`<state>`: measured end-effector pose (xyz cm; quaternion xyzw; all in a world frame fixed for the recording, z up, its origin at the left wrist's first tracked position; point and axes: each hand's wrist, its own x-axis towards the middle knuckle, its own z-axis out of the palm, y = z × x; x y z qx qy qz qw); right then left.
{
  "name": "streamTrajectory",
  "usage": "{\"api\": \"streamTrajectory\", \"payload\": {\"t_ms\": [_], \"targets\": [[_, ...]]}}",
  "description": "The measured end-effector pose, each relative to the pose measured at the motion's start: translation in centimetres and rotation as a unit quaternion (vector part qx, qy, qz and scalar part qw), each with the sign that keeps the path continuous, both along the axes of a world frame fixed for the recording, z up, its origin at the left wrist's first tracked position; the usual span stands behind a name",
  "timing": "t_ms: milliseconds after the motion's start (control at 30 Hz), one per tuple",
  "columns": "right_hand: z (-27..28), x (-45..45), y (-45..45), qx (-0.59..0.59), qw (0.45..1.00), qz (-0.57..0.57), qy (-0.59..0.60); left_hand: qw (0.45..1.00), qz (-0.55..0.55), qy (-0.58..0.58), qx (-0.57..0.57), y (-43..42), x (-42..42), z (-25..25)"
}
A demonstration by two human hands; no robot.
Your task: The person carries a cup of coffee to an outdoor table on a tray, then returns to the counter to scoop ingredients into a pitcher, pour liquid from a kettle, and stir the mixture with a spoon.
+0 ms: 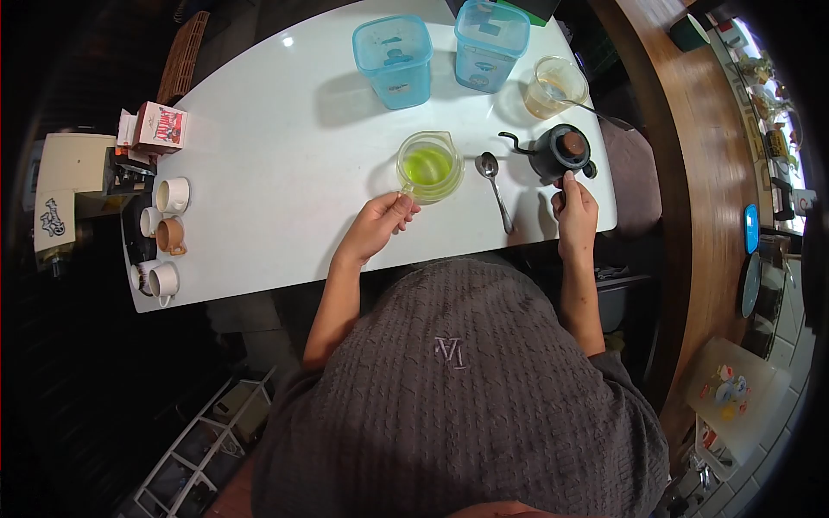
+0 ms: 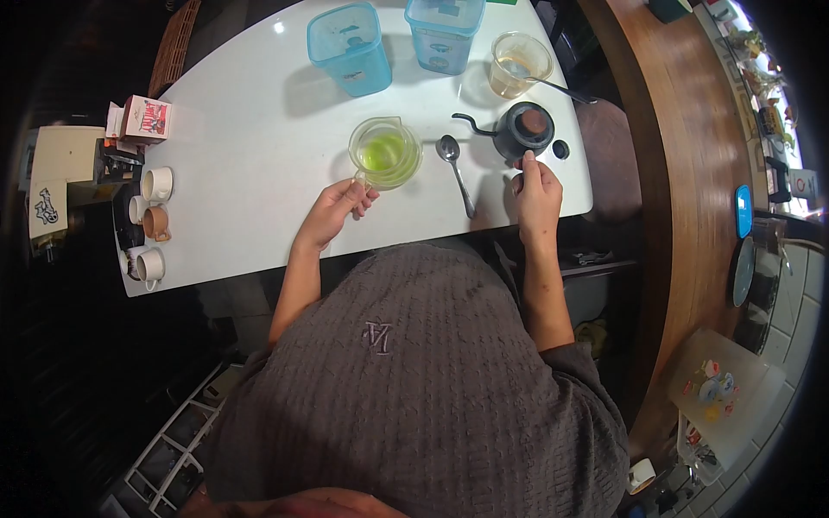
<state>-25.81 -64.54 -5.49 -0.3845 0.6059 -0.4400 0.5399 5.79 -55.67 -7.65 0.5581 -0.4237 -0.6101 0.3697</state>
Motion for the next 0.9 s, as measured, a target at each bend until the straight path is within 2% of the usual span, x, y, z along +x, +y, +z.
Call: {"api": "streamTrajectory", "payload": {"t_ms": [467, 567, 633, 667, 700, 733, 767, 833, 900], "targets": [[-0.2, 0.0, -1.1, 0.001, 0.999, -0.004, 0.033, 1.000, 0.010, -0.025, 0.003, -0.2, -0.7, 0.8], [0.1, -0.5, -1.0, 0.019, 0.998, 0.024, 0.057, 0.999, 0.018, -0.032, 0.004, -0.3, -0.9, 1.0], [0.0, -1.0, -1.0, -0.001, 0.990, 0.048, 0.136, 0.999, 0.011, -0.032, 0.002, -0.3, -0.8, 1.0], [0.1, -1.1, -0.6, 0.000, 0.990, 0.045, 0.137, 0.999, 0.007, -0.034, -0.001, -0.3, -0.7, 0.9], [0.9, -1.0, -0.2, -0.179, 0.917, -0.035, 0.355, 0.999, 0.004, -0.033, -0.002, -0.3, -0.6, 0.8], [1.7, -0.8, 0.3, -0.342, 0.760, -0.111, 0.541, 1.000, -0.004, -0.026, -0.013, -0.3, -0.5, 0.6], [2.8, -0.4, 1.1, -0.342, 0.759, -0.113, 0.542, 0.999, -0.010, -0.019, -0.024, -0.4, -0.4, 0.5], [4.7, 0.9, 3.4, -0.315, 0.873, -0.151, 0.339, 0.999, -0.013, -0.021, -0.032, -0.4, -0.3, 0.2], [3.9, 2.3, 5.3, -0.215, 0.943, -0.031, 0.251, 0.999, -0.016, -0.024, -0.038, -0.4, -0.2, 0.1]]}}
